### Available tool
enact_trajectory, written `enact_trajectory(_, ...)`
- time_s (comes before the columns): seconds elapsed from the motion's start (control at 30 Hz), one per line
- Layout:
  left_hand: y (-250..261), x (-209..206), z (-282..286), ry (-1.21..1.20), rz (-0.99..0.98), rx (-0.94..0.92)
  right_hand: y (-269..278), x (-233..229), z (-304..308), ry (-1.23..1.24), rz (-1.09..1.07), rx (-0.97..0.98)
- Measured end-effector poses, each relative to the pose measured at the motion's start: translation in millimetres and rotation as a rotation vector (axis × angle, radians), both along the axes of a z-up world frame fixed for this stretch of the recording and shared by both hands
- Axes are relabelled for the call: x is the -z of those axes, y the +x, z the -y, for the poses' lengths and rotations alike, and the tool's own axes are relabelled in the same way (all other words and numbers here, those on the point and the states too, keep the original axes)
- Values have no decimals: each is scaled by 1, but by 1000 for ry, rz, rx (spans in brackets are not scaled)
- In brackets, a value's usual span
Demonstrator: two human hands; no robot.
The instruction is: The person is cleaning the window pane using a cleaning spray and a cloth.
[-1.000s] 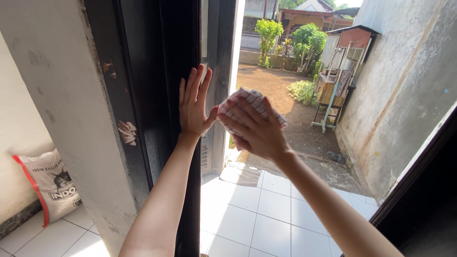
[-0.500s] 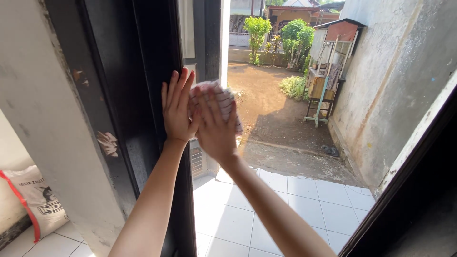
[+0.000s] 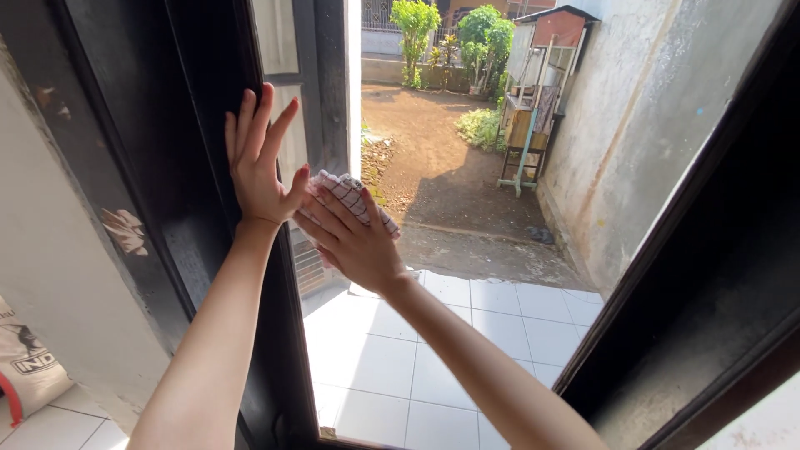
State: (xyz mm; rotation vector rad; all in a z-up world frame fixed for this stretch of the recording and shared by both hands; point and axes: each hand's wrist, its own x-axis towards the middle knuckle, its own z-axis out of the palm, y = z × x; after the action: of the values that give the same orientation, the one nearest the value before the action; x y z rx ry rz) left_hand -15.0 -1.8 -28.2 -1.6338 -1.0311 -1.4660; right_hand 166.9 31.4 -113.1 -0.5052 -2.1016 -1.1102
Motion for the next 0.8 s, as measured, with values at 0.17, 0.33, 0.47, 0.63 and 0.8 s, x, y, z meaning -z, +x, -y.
enact_trajectory(0.17, -1, 0, -1, -2, -24, 4, 107, -12, 5, 199, 143, 66)
enact_trajectory(0.33, -5, 5, -5, 18, -23, -22, 207, -35, -5, 140, 80, 135)
enact_trajectory(0.47, -2, 4, -12, 38, -40, 8, 204, -66, -24, 68, -351, 205)
enact_trajectory(0.63, -5, 4, -7, 30, -48, 54, 132, -65, -5, 66, -574, 365)
enact_trajectory(0.8, -7, 9, -9, 28, -29, 108, 156, -15, 10, 51, -204, 103)
